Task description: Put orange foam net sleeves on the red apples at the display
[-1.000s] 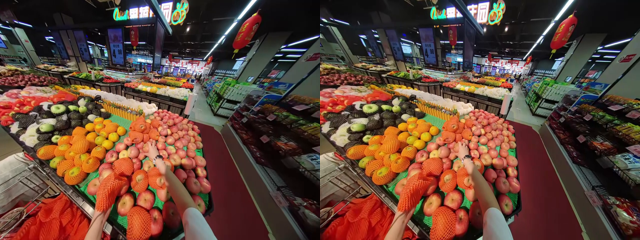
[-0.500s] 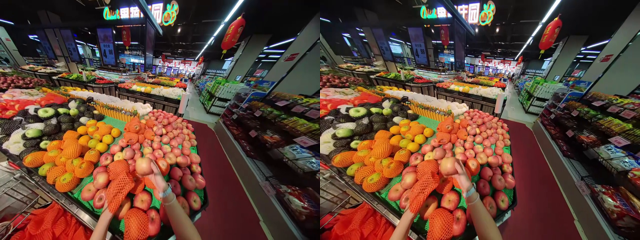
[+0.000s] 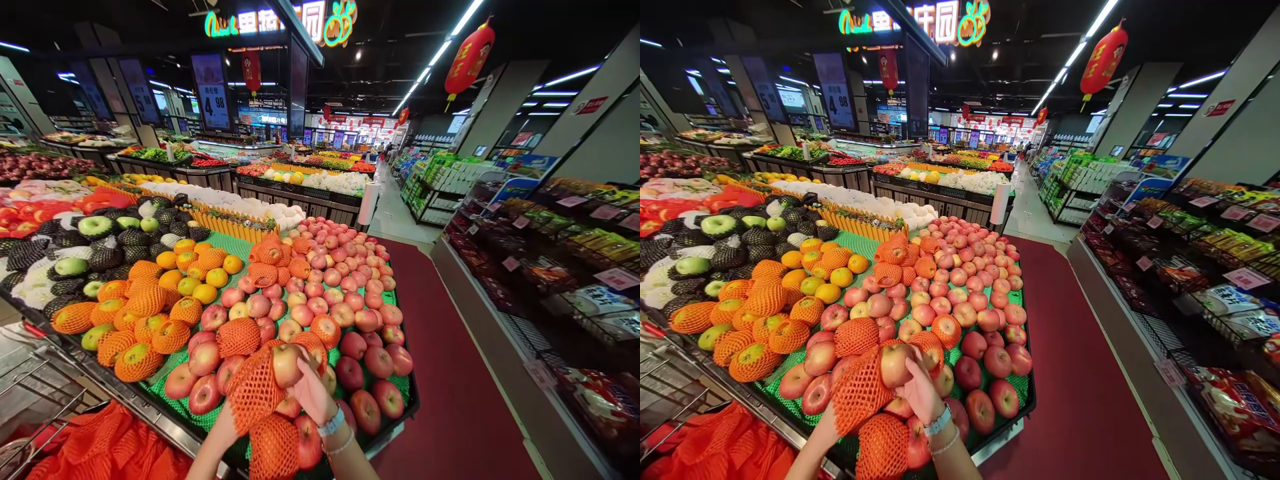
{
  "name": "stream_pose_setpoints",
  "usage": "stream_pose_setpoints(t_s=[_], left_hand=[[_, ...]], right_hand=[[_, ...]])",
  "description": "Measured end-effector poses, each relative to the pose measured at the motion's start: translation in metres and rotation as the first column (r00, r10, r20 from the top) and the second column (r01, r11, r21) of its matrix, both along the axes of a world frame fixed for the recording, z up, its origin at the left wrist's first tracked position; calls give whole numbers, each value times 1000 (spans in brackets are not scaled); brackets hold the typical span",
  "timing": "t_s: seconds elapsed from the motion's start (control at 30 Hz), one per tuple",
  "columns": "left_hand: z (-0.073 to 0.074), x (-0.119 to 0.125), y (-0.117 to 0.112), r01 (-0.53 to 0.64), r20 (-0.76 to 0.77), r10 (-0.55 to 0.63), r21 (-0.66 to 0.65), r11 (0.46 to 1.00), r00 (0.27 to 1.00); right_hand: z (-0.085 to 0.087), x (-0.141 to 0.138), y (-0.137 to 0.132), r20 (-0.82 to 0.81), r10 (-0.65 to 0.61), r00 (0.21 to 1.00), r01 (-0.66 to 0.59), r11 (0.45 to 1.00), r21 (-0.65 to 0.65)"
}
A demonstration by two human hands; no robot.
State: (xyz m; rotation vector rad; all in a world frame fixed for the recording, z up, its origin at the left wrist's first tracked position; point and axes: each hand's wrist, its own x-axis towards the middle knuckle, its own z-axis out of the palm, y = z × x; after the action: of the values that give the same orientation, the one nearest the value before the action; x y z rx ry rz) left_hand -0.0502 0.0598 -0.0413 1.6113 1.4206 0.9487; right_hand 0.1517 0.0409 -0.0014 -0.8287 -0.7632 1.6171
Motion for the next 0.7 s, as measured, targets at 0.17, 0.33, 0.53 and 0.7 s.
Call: stream_pose_setpoints(t_s=[0.17,0.33,0.53,0.7], left_hand=[[24,11,0,137,27,-135,-78,988,990],[50,19,-9,240,14,-240,-48,970,971],[60,25,-12,282,-90,-284,-31,959,955],[62,27,-14,221,-94,-219,21,975,971]], right_hand=[[11,4,-8,-31,14,999,-13,999,38],[25,7,-14,92,-26,995,24,999,26],[14,8,-15,224,-120,967,88,985,149],[12,11,-13,263,-136,955,85,976,198]])
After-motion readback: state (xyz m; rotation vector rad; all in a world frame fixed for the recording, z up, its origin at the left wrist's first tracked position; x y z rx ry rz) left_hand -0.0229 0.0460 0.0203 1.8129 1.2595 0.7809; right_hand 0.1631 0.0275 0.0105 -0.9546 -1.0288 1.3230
